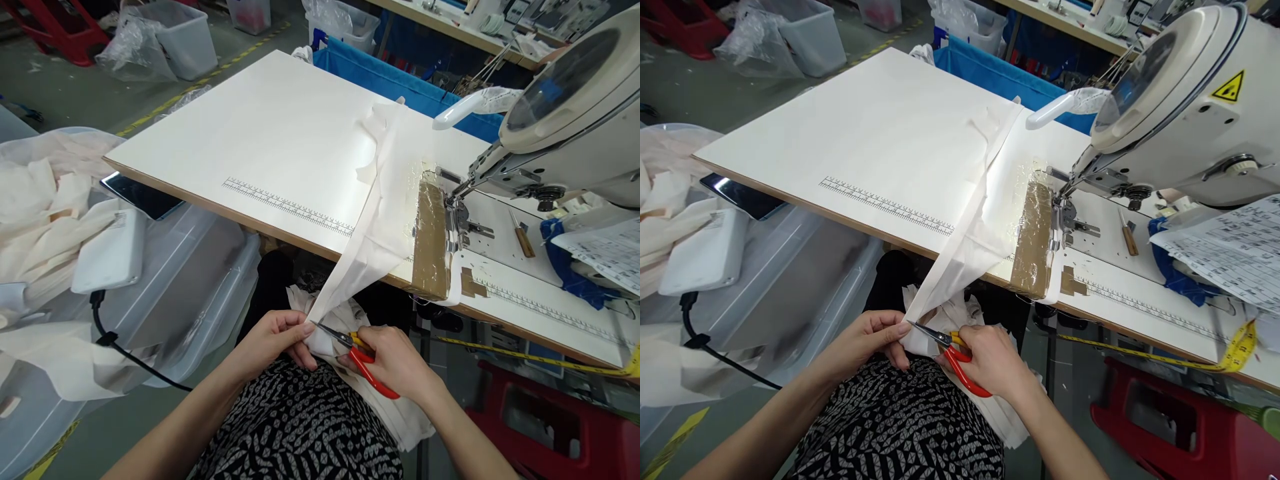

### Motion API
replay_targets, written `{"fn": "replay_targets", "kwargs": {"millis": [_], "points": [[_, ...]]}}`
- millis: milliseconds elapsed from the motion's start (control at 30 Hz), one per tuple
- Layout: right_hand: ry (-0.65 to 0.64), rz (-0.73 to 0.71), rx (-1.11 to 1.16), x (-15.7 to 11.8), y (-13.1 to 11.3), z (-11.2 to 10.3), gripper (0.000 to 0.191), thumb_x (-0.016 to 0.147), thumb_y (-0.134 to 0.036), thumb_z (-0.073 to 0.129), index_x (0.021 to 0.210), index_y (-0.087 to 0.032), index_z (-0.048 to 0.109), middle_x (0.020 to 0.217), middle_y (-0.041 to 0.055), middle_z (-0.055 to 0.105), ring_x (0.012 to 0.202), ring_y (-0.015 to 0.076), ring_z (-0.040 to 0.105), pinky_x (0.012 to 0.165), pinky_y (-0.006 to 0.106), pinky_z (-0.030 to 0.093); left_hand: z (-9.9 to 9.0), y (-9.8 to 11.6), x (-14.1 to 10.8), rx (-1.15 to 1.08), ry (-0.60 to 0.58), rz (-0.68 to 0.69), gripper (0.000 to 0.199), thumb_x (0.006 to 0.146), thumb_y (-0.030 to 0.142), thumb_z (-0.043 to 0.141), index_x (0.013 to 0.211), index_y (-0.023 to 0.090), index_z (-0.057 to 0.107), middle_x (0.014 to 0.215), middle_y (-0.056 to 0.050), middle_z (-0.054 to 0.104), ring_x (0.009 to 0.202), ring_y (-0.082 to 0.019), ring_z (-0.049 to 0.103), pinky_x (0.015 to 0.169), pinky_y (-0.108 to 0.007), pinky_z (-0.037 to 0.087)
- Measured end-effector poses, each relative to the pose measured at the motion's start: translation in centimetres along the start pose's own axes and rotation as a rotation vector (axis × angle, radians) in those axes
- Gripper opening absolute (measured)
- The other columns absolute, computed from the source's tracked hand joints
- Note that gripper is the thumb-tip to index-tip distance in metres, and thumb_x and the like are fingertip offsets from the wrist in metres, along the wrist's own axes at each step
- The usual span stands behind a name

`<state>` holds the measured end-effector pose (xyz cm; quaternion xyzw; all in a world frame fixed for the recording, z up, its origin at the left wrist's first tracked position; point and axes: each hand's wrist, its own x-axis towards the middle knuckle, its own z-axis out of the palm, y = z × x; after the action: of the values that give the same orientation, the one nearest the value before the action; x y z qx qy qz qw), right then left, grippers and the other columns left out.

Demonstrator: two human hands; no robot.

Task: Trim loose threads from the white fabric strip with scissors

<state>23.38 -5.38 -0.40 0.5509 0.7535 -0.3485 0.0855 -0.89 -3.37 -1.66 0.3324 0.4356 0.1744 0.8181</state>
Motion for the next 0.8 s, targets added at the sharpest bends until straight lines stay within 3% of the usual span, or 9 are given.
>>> {"fn": "replay_targets", "kwargs": {"millis": [233,433,533,633,700,767,800], "points": [[0.054,-0.025,-0.061,0.7,-1.0,-0.1,0.055,0.085,-0.070,0.045,0.072,-0.016,0.042,0.068,-0.0009,0.054,0.058,0.0075,0.034,0.057,0.022,0.014,-0.1,0.2,-0.1,0.026,-0.007,-0.023,0.044,0.082,0.053,0.062,0.085,0.009,0.057,0.067,-0.011,0.070,0.060,-0.015,0.068,0.058,-0.018,0.052],[0.031,0.000,0.020,0.8,-0.1,0.4,0.055,0.084,-0.067,0.049,0.067,-0.015,0.041,0.063,-0.0011,0.049,0.055,0.0064,0.031,0.056,0.021,0.016,-0.1,0.5,0.0,0.085,0.002,-0.046,0.044,0.085,0.054,0.056,0.084,0.010,0.055,0.070,-0.012,0.070,0.063,-0.015,0.068,0.061,-0.019,0.051],[0.047,0.007,0.114,-0.2,0.7,0.8,0.056,0.082,-0.066,0.054,0.067,-0.015,0.037,0.063,-0.0018,0.047,0.056,0.0063,0.033,0.056,0.019,0.019,-0.8,0.5,0.0,0.282,0.055,-0.024,0.050,0.085,0.057,0.053,0.107,0.012,0.054,0.081,-0.010,0.070,0.068,-0.016,0.066,0.066,-0.024,0.051],[0.073,0.001,0.203,-1.5,1.4,1.2,0.054,0.081,-0.061,0.058,0.067,-0.015,0.034,0.063,-0.0023,0.045,0.057,0.0062,0.033,0.056,0.018,0.021,-1.4,0.7,0.8,0.662,0.364,0.202,0.059,0.086,0.056,0.051,0.132,0.019,0.045,0.107,-0.010,0.063,0.081,-0.016,0.060,0.075,-0.030,0.049],[0.092,-0.008,0.256,-2.2,1.5,1.5,0.052,0.082,-0.057,0.060,0.067,-0.015,0.034,0.064,-0.0025,0.043,0.058,0.0062,0.034,0.056,0.018,0.023,-1.3,1.2,2.0,0.842,0.586,0.421,0.054,0.088,0.052,0.049,0.131,0.018,0.048,0.121,-0.011,0.056,0.099,-0.019,0.055,0.088,-0.033,0.046],[0.123,-0.017,0.283,-2.4,1.2,1.5,0.050,0.083,-0.054,0.061,0.067,-0.015,0.033,0.065,-0.0025,0.042,0.059,0.0064,0.035,0.056,0.018,0.024,-0.6,2.1,3.5,0.901,0.671,0.595,0.050,0.088,0.048,0.051,0.125,0.015,0.054,0.125,-0.012,0.053,0.115,-0.022,0.048,0.099,-0.035,0.040],[0.139,-0.020,0.290,-2.5,1.0,1.5,0.050,0.082,-0.053,0.062,0.067,-0.016,0.033,0.065,-0.0024,0.042,0.059,0.0065,0.034,0.056,0.018,0.024,-0.2,2.5,4.2,0.900,0.649,0.655,0.046,0.088,0.047,0.052,0.118,0.014,0.058,0.122,-0.011,0.055,0.117,-0.023,0.047,0.100,-0.034,0.038]]}}
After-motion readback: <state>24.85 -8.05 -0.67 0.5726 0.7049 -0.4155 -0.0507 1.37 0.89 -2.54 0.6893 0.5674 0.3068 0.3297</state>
